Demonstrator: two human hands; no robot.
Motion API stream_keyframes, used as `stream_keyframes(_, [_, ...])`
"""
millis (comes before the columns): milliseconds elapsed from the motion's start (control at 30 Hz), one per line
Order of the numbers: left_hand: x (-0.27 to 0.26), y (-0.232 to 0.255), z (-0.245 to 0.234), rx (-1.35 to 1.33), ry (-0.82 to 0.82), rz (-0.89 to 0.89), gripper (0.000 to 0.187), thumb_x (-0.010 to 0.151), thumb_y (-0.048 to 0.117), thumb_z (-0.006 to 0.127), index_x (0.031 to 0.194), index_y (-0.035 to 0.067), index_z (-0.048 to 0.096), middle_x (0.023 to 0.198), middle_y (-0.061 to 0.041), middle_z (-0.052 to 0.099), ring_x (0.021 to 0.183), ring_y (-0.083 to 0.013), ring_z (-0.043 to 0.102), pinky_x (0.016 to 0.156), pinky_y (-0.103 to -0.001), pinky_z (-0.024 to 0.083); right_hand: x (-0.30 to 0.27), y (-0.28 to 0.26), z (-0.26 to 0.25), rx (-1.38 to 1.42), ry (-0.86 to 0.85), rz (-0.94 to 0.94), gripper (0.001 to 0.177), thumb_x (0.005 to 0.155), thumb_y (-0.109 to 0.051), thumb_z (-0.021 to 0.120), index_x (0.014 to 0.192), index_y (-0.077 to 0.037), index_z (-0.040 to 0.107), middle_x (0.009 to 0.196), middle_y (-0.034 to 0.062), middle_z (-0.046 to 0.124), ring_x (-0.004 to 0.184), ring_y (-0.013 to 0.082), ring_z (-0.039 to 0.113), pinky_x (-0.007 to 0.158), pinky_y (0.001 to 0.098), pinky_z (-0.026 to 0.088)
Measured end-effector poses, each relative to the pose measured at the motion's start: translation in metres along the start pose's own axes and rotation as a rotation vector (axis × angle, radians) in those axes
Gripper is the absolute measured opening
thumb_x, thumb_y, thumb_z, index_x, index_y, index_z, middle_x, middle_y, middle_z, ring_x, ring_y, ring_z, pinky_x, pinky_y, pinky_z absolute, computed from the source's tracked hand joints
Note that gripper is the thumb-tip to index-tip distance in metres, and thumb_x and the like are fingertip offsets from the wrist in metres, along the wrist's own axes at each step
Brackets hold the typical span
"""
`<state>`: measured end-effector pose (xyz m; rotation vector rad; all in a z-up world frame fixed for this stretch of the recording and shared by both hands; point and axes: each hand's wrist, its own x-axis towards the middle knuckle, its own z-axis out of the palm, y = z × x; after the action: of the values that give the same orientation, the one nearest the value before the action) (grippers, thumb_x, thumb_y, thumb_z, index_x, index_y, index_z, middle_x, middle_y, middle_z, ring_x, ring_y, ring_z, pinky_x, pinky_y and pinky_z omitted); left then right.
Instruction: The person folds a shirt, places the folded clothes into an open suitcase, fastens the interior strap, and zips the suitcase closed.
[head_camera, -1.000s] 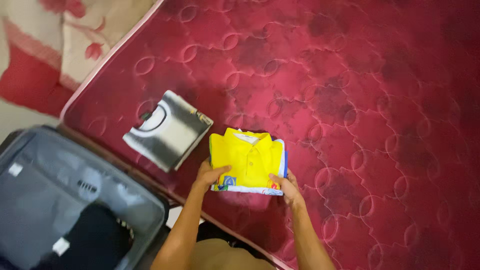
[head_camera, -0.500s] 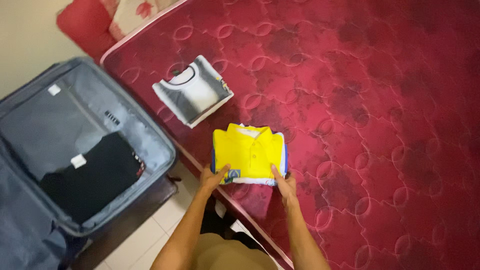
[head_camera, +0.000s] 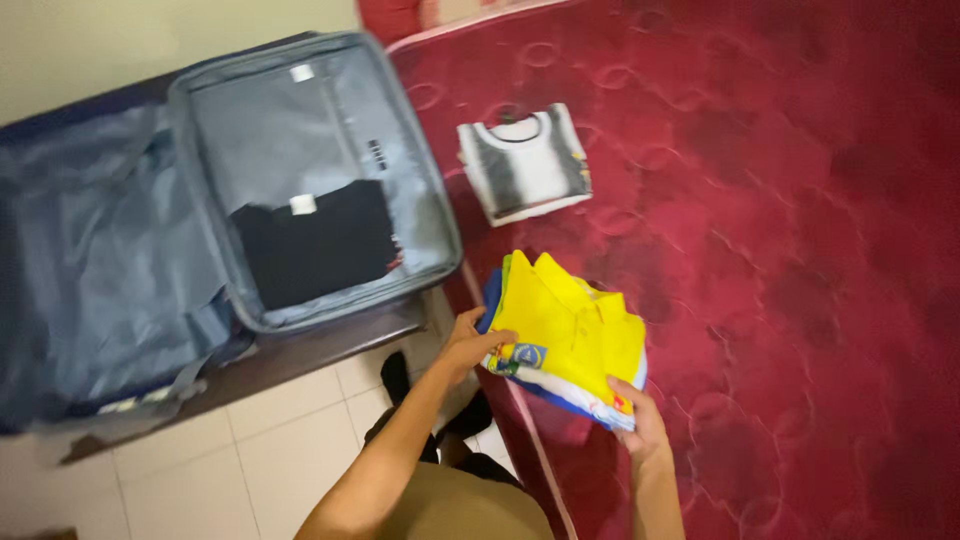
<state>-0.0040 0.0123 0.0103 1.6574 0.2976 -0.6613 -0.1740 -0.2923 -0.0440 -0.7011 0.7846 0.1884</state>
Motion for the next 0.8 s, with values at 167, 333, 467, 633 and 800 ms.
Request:
stream_keyframes(167, [-0.062, 0.022, -0.067, -0.294, -0.110, 0.014, 0.098, 0.060, 0.021, 0.090, 0.141, -0.009, 0.046, 0.120, -0.020, 0.070, 0.103, -0.0245, 0.071, 0.091, -0.037, 0.058, -0.044, -0.008, 0.081, -0.144, 0.010, -0.172, 0.053, 0.081, -0.008, 0.070, 0.132, 0.003, 0.060, 0.118, 0.0154, 0.071, 0.105, 0.0288, 0.071, 0.090, 0.0419, 0.057])
stream_keyframes(333, [-0.111, 0.031, -0.154, -0.552, -0.120, -0.059, 0.088, 0.063, 0.016, 0.087, 0.140, -0.004, 0.049, 0.119, -0.016, 0.069, 0.108, -0.0256, 0.069, 0.095, -0.039, 0.056, -0.074, -0.007, 0.187, -0.270, -0.133, -0.291, 0.064, 0.076, -0.001, 0.068, 0.139, -0.001, 0.054, 0.123, 0.0142, 0.068, 0.109, 0.0278, 0.069, 0.091, 0.0426, 0.055])
stream_keyframes(467, [-0.146, 0.034, -0.236, -0.622, -0.112, -0.047, 0.082, 0.068, 0.018, 0.085, 0.139, -0.001, 0.048, 0.123, -0.014, 0.069, 0.113, -0.0251, 0.068, 0.098, -0.040, 0.055, -0.085, 0.016, 0.269, -0.333, -0.350, -0.293, 0.063, 0.079, 0.001, 0.068, 0.140, 0.005, 0.053, 0.125, 0.0173, 0.068, 0.112, 0.0287, 0.068, 0.095, 0.0410, 0.055])
stream_keyframes(633, [-0.194, 0.038, -0.355, -0.592, -0.038, 0.078, 0.085, 0.076, 0.025, 0.084, 0.149, 0.001, 0.047, 0.132, -0.016, 0.066, 0.119, -0.0255, 0.064, 0.100, -0.041, 0.050, -0.096, 0.090, 0.389, -0.402, -0.425, -0.267, 0.067, 0.075, 0.003, 0.069, 0.140, 0.004, 0.052, 0.125, 0.0164, 0.069, 0.112, 0.0282, 0.069, 0.097, 0.0397, 0.055])
stream_keyframes(800, [-0.215, 0.024, -0.485, -0.470, 0.180, 0.052, 0.099, 0.071, 0.023, 0.084, 0.157, 0.016, 0.035, 0.138, -0.009, 0.065, 0.127, -0.0222, 0.061, 0.102, -0.039, 0.049, -0.089, 0.173, 0.508, -0.543, -0.498, -0.172, 0.069, 0.074, 0.004, 0.076, 0.138, 0.001, 0.053, 0.124, 0.0170, 0.069, 0.112, 0.0293, 0.069, 0.096, 0.0413, 0.055])
